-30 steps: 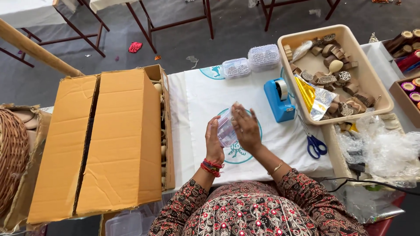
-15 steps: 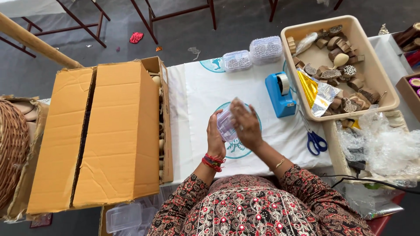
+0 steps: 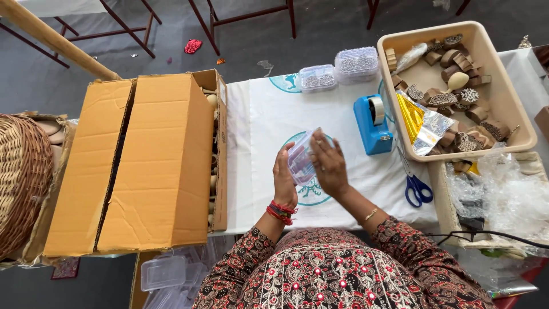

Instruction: Packing wooden stamps into small plastic boxes and wrapping them with bubble wrap.

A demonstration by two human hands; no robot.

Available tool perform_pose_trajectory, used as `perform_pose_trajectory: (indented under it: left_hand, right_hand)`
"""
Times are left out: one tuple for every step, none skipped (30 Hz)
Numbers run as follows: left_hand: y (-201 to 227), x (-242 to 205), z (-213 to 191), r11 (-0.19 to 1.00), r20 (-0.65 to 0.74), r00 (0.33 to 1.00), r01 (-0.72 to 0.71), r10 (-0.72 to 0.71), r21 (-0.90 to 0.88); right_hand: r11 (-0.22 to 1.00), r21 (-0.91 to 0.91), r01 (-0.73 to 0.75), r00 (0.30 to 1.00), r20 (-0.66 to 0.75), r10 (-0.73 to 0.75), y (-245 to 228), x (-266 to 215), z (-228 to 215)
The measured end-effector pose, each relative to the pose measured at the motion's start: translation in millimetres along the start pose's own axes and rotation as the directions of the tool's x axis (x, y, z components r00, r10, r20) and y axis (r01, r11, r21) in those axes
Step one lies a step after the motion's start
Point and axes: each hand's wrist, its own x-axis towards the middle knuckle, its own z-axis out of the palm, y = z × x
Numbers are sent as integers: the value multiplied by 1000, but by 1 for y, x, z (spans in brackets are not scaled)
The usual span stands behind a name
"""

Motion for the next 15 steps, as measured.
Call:
perform_pose_trajectory:
  left_hand:
    - [-4, 1, -1, 999, -12, 1000, -8, 8, -41]
    - [-9, 3, -2, 996, -23, 1000, -18, 16, -83]
    - [-8, 6, -3, 996, -23, 1000, -18, 16, -82]
    - [-8, 9, -5, 998, -22, 1000, -22, 20, -56]
    - [-8, 11, -7, 999, -21, 999, -25, 24, -30]
    - [-6, 10, -5, 999, -23, 999, -23, 22, -29]
    - [-3, 8, -3, 999, -31, 999, -26, 25, -20]
    - [-1, 8, 0, 999, -38, 999, -30, 29, -11]
    - [3, 5, 5, 1000, -37, 999, -28, 28, -11]
    - [6, 1, 9, 1000, -50, 999, 18, -18, 8]
    - [10, -3, 13, 998, -65, 996, 65, -64, 26]
    - [6, -5, 15, 998, -67, 996, 65, -63, 25]
    - [3, -6, 17, 996, -62, 996, 69, -66, 54]
    - [-1, -6, 19, 994, -55, 996, 73, -68, 83]
    - [-10, -2, 14, 994, -55, 996, 71, -67, 82]
  right_hand:
    - [1000, -16, 25, 1000, -10, -25, -8, -1, 5]
    - [998, -32, 51, 998, -21, -52, -15, 0, 9]
    - [998, -31, 51, 998, -22, -51, -18, -5, 8]
    - [993, -6, 118, 993, 11, -118, -21, -11, 8]
    - [983, 22, 185, 982, 41, -185, -25, -17, 7]
    - [983, 23, 183, 982, 42, -183, -13, -24, 7]
    - [971, 1, 237, 968, 83, -236, -2, -32, 6]
    - [956, -21, 292, 950, 124, -288, 10, -38, 5]
    - [956, -22, 291, 950, 124, -286, 18, -35, 1]
    - [970, -19, 244, 963, 125, -240, 26, -31, -2]
    - [980, -16, 196, 973, 127, -193, 34, -28, -6]
    - [980, -14, 198, 972, 129, -194, 30, -21, -7]
    - [997, 4, 75, 994, 73, -75, 26, -14, -9]
    - [998, 28, -47, 999, 18, 46, 23, -6, -11]
    - [999, 28, -45, 999, 18, 45, 18, -3, -6]
